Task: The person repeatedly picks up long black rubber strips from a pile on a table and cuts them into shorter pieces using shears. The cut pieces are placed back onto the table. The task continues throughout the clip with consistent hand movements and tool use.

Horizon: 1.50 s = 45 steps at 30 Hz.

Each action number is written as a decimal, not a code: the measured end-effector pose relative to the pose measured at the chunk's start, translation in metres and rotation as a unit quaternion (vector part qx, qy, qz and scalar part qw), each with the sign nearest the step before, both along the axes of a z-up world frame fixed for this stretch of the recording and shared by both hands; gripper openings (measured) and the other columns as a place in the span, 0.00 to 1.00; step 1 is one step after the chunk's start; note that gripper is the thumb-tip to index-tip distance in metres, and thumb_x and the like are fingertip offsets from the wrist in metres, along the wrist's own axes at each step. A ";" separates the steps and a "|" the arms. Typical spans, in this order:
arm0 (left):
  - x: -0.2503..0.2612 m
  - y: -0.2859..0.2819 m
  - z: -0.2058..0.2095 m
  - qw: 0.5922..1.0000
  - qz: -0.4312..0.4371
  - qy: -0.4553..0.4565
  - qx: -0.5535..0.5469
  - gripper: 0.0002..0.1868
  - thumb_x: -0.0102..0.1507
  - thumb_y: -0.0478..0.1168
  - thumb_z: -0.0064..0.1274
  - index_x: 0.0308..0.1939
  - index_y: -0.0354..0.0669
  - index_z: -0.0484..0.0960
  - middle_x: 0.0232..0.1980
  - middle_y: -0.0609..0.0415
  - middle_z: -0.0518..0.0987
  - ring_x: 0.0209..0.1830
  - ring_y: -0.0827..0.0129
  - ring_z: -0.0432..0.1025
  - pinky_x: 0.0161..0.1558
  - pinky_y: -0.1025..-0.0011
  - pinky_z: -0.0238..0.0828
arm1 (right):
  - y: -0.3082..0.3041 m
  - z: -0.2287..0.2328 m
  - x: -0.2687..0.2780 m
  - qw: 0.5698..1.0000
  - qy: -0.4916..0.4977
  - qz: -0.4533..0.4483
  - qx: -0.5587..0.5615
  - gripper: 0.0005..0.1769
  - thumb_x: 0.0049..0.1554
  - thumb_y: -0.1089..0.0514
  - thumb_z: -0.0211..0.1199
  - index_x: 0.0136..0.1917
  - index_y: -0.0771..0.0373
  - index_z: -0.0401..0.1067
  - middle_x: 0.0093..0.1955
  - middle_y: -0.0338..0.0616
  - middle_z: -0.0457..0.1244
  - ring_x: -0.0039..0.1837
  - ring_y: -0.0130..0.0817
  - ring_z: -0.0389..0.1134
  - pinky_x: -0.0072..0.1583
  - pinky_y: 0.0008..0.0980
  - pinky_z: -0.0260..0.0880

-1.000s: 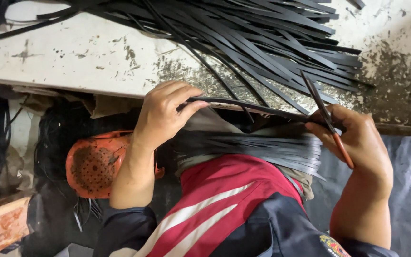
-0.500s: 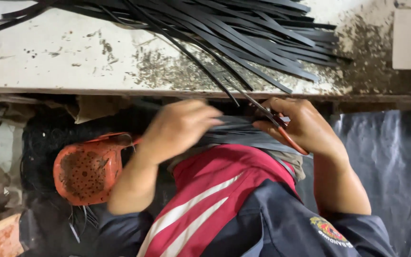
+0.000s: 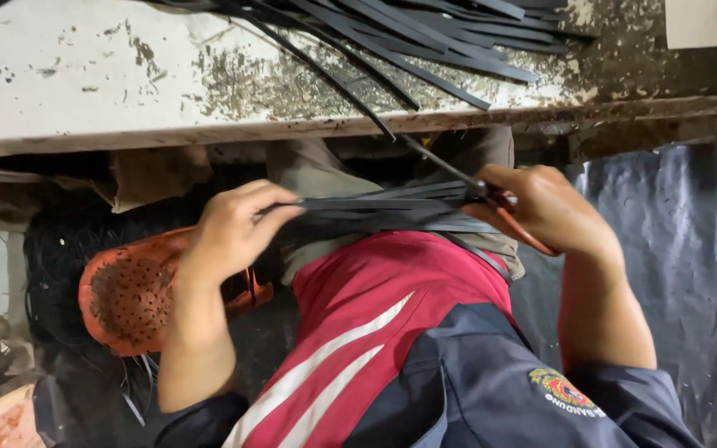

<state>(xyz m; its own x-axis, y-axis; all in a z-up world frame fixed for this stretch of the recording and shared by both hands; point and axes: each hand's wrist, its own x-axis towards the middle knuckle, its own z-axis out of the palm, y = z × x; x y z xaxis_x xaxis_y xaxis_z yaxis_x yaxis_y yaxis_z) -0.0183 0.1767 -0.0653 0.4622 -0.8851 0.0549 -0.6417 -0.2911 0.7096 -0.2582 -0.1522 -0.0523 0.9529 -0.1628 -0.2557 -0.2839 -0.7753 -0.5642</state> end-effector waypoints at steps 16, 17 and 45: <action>-0.066 -0.076 -0.112 0.962 -0.213 0.171 0.010 0.08 0.67 0.44 0.53 0.42 0.47 0.85 0.43 0.43 0.83 0.51 0.45 0.77 0.53 0.53 0.74 | 0.033 -0.012 0.008 0.971 0.217 0.056 -0.084 0.09 0.57 0.52 0.57 0.51 0.52 0.74 0.42 0.51 0.73 0.52 0.58 0.75 0.55 0.54 0.74; -0.055 -0.069 -0.114 0.964 -0.192 0.171 0.072 0.09 0.67 0.45 0.53 0.42 0.47 0.85 0.45 0.45 0.84 0.52 0.47 0.77 0.55 0.53 0.74 | 0.032 -0.005 0.007 0.969 0.232 0.045 -0.069 0.09 0.57 0.53 0.57 0.50 0.53 0.74 0.43 0.54 0.73 0.52 0.60 0.74 0.55 0.54 0.74; 0.073 -0.150 -0.036 0.900 0.290 0.291 -0.145 0.15 0.62 0.39 0.55 0.42 0.23 0.79 0.29 0.40 0.84 0.24 0.65 0.82 0.22 0.75 0.81 | -0.001 -0.025 0.042 0.994 0.018 -0.073 0.078 0.17 0.51 0.53 0.72 0.52 0.55 0.72 0.41 0.58 0.72 0.48 0.62 0.74 0.52 0.53 0.73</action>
